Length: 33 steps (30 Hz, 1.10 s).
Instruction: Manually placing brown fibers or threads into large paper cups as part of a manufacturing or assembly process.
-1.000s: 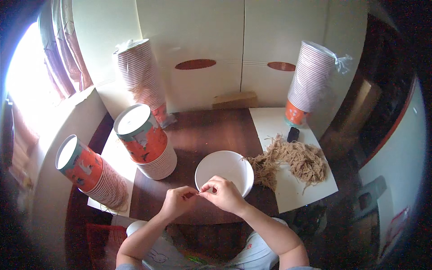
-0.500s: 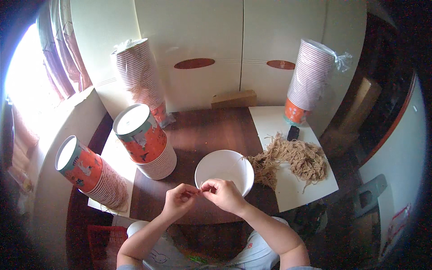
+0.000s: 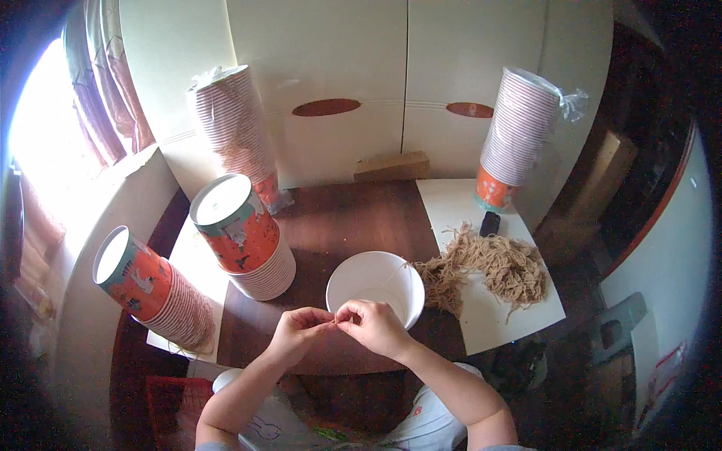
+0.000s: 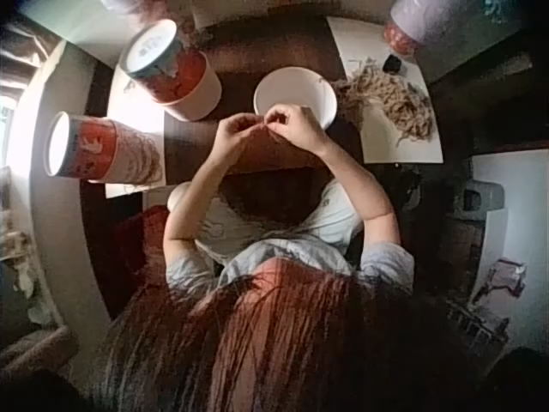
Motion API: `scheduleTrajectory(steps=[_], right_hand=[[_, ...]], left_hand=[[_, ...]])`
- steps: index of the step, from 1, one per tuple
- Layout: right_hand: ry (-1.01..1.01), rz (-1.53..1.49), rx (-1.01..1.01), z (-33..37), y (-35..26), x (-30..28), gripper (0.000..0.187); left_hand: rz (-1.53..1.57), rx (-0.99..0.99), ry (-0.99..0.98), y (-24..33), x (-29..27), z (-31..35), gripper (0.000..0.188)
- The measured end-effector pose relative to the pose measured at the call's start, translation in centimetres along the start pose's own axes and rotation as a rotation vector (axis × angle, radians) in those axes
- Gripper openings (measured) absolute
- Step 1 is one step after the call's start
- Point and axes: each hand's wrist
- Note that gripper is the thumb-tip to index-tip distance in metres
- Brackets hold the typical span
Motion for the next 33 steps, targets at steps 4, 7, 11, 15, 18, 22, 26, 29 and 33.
scheduleTrajectory(steps=[4, 7, 11, 15, 18, 22, 26, 29, 33], right_hand=[[-0.012, -0.007, 0.01, 0.0, -0.6, -0.3, 0.009], [-0.022, -0.017, -0.026, 0.0, 0.1, -0.2, 0.009], [-0.033, -0.032, -0.042, -0.1, 0.5, -0.1, 0.008], [-0.02, 0.014, -0.06, -0.1, 0.4, 0.0, 0.007], [-0.002, 0.093, -0.117, -0.1, 0.3, 0.0, 0.006], [0.019, 0.209, -0.269, -0.1, 0.9, 0.0, 0.009], [0.017, 0.168, -0.183, -0.2, 0.5, -0.1, 0.018], [0.125, 0.326, -0.462, -0.4, 0.4, -0.1, 0.026], [0.014, 0.341, -0.367, -0.2, 0.9, -0.1, 0.028]], left_hand=[[-0.192, 0.064, 0.014, -0.3, -0.3, 0.2, 0.016], [-0.27, 0.087, -0.001, 0.0, -0.2, 0.1, 0.017], [-0.246, 0.058, -0.005, -0.4, -0.1, 0.0, 0.015], [-0.141, 0.07, -0.041, -0.1, -0.1, 0.1, 0.011], [0.105, -0.155, -0.155, 0.0, -0.5, 0.1, 0.012], [0.35, -0.418, -0.206, -0.2, -0.3, 0.0, 0.013], [0.395, -0.451, -0.141, 0.4, -0.1, 0.0, 0.01], [0.451, -0.425, -0.157, 0.1, -0.4, 0.0, 0.007], [0.447, -0.41, -0.17, -0.3, -0.6, -0.1, 0.005]])
Point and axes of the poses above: each hand's wrist, its own z-axis away from the middle knuckle, its own x-axis out of the palm, y = z × x, and after that the axes turned 2 degrees about -z, right-handed
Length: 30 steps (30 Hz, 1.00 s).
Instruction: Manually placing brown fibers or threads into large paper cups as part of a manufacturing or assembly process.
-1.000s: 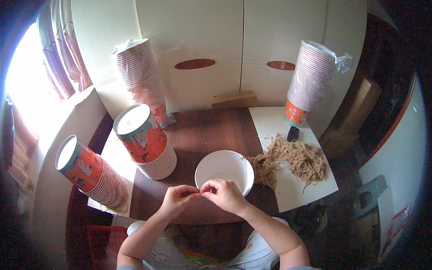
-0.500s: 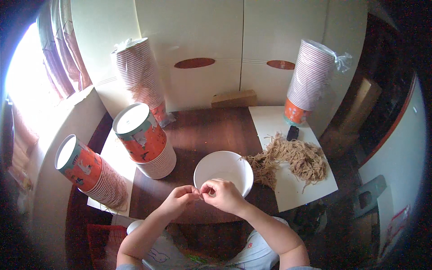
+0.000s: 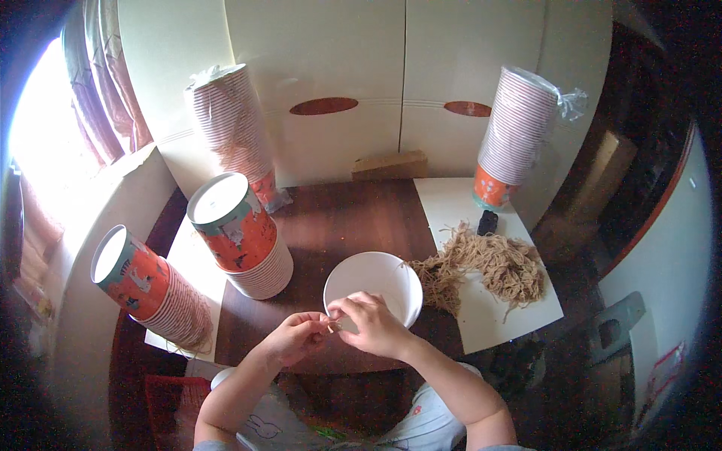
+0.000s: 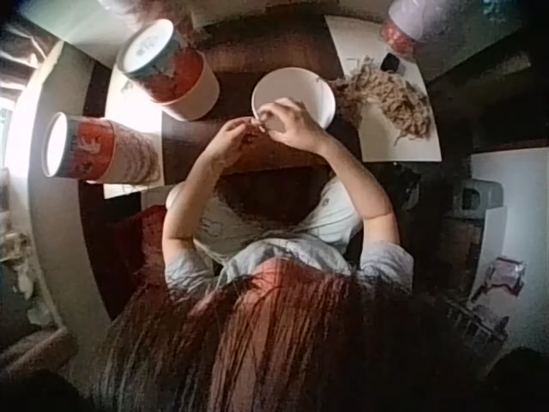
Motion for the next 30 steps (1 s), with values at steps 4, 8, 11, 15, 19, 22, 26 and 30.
scheduleTrajectory(steps=[4, 8, 11, 15, 19, 22, 26, 30], right_hand=[[-0.137, -0.045, 0.056, 0.1, 0.0, -0.6, 0.03], [-0.117, -0.234, 0.132, -0.1, -0.7, -0.3, 0.024], [0.014, -0.239, 0.043, 0.1, -0.4, 0.2, 0.014], [0.077, -0.231, 0.066, 0.0, -0.5, 0.0, 0.008], [0.059, -0.363, 0.179, -0.3, -0.9, -0.5, 0.009], [0.061, -0.377, 0.166, -0.1, -0.2, -0.2, 0.011], [0.013, -0.47, 0.261, -0.1, -0.6, -0.4, 0.01], [0.047, -0.393, 0.205, 0.0, -0.3, -0.2, 0.01]], left_hand=[[-0.008, 0.001, 0.04, 0.5, 0.4, 0.2, 0.007], [-0.022, 0.025, 0.013, 0.2, -0.2, 0.0, 0.008], [-0.017, 0.014, 0.021, 0.3, 0.2, 0.2, 0.008], [0.075, 0.013, -0.02, 0.7, 0.3, 0.4, 0.011], [-0.112, 0.041, -0.093, 0.3, -1.0, 0.1, 0.014], [-0.369, 0.237, -0.08, 0.1, 0.3, 0.4, 0.016], [-0.702, 0.416, 0.051, -1.1, 0.0, -0.4, 0.014], [-0.579, 0.401, 0.095, -0.6, 0.3, -0.2, 0.009]])
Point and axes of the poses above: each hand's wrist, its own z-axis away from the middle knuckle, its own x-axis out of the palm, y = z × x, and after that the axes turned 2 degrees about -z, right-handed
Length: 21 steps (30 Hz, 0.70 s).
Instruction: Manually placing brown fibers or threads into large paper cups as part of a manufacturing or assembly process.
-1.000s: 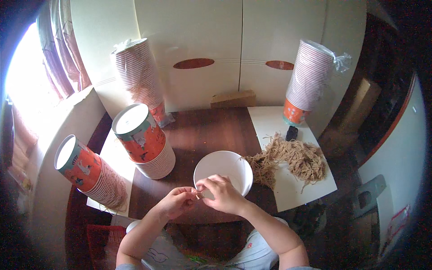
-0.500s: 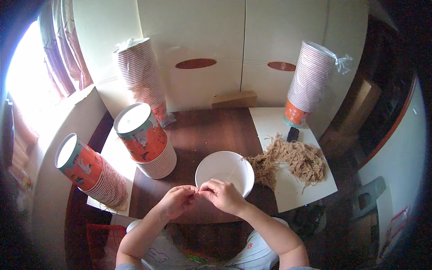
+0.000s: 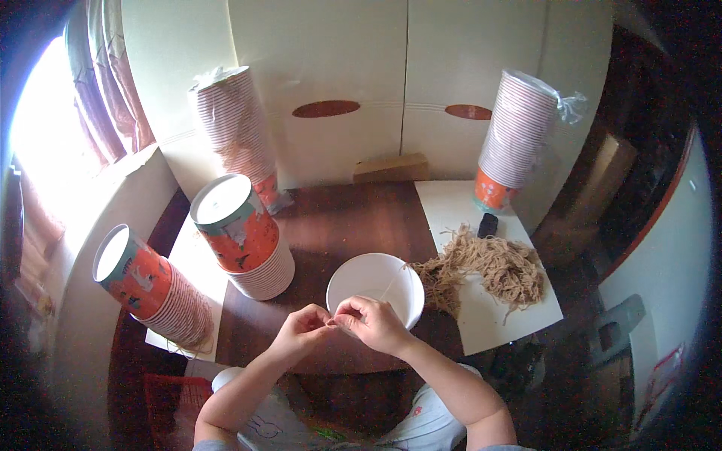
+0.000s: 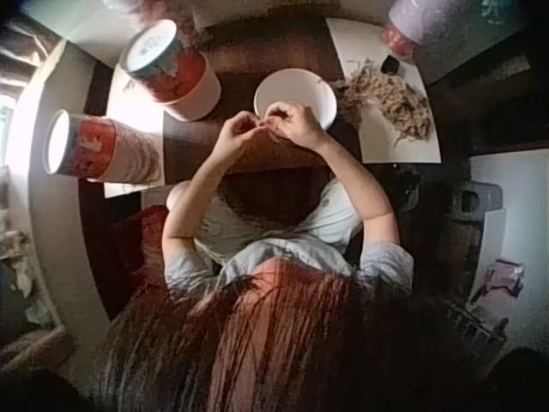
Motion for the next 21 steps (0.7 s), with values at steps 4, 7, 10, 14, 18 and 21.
scheduleTrajectory(steps=[4, 7, 10, 14, 18, 21], right_hand=[[-0.009, 0.079, 0.017, 0.0, 0.1, 0.1, 0.01], [-0.004, 0.071, 0.026, 0.0, 0.3, 0.3, 0.009], [-0.002, 0.153, -0.04, 0.1, 0.6, 0.5, 0.008], [-0.028, 0.211, -0.053, 0.1, 0.8, 0.5, 0.007], [-0.029, 0.182, -0.023, 0.1, 0.6, 0.5, 0.007], [0.001, 0.131, 0.014, 0.0, 0.4, 0.5, 0.007]], left_hand=[[0.328, -0.015, -0.026, 0.7, 0.0, 0.1, 0.008], [0.41, -0.045, -0.008, 1.0, -0.1, 0.1, 0.007], [0.503, -0.033, 0.011, 0.6, -0.6, 0.1, 0.007], [0.622, 0.044, 0.069, 0.9, -1.0, 0.0, 0.01], [0.695, 0.07, 0.087, 0.2, -1.3, -0.3, 0.009], [0.582, -0.029, 0.045, 0.7, -1.6, -0.2, 0.008]])
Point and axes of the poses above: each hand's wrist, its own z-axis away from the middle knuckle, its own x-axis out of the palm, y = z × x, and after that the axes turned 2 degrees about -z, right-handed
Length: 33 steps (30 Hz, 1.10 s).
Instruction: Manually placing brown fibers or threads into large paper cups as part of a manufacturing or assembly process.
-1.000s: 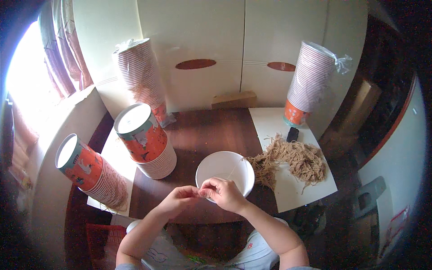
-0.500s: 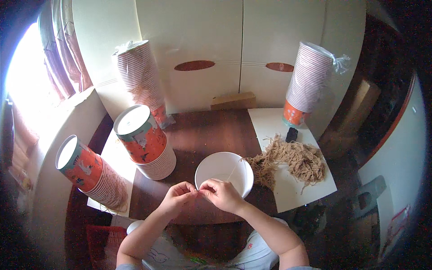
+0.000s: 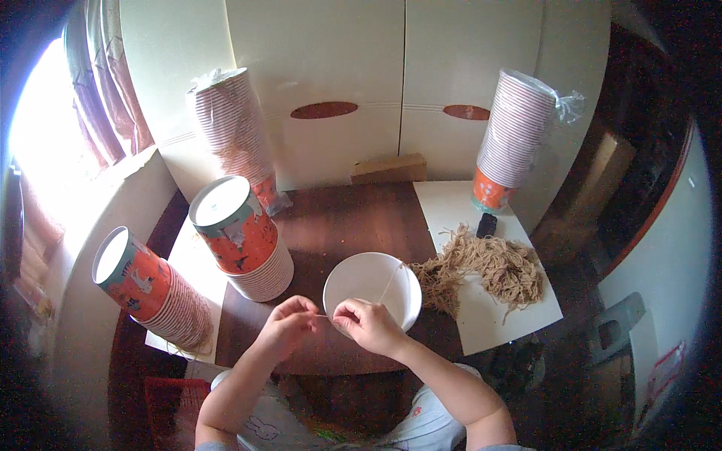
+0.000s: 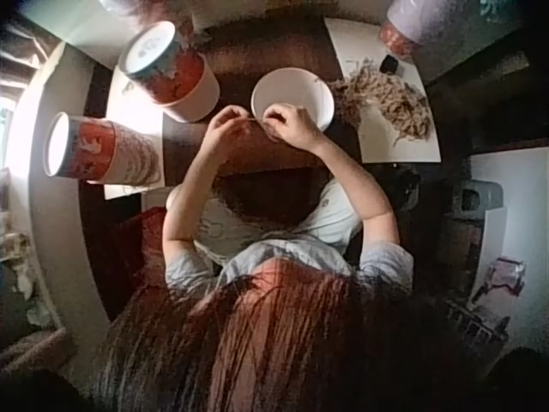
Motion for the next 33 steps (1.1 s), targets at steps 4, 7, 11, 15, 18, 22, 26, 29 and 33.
scheduleTrajectory(steps=[4, 7, 11, 15, 18, 22, 26, 29, 33], right_hand=[[0.012, -0.058, -0.02, -0.2, -0.1, -0.1, 0.008], [0.015, -0.1, -0.021, -0.1, 0.0, 0.1, 0.009], [0.038, -0.077, -0.032, -0.1, 0.2, 0.2, 0.008], [0.043, -0.037, -0.053, -0.2, -0.2, 0.2, 0.006], [0.05, -0.036, -0.048, -0.1, -0.2, 0.2, 0.004], [0.017, -0.04, -0.065, 0.0, -0.1, 0.2, 0.004], [0.046, -0.053, -0.09, 0.1, -0.1, 0.4, 0.003], [0.073, -0.084, -0.084, 0.0, -0.2, 0.3, 0.003], [0.18, -0.111, -0.096, 0.1, -0.3, 0.7, 0.003]], left_hand=[[-0.52, -0.056, -0.041, -0.3, 0.5, 0.2, 0.011], [-0.606, 0.049, -0.019, -0.3, 1.1, 0.3, 0.014], [-0.657, 0.083, 0.041, -0.9, 1.0, 0.2, 0.015], [-0.719, 0.112, 0.096, -1.1, 1.2, 0.2, 0.013], [-0.752, 0.183, 0.112, -1.3, 0.7, -0.1, 0.012], [-0.688, 0.161, 0.103, -2.0, 0.4, -0.2, 0.012], [-0.585, 0.032, 0.109, -2.1, 0.3, -0.3, 0.011], [-0.547, 0.015, 0.106, -1.7, 1.0, -0.2, 0.012], [-0.511, 0.028, 0.068, -1.4, 1.3, -0.1, 0.014]])
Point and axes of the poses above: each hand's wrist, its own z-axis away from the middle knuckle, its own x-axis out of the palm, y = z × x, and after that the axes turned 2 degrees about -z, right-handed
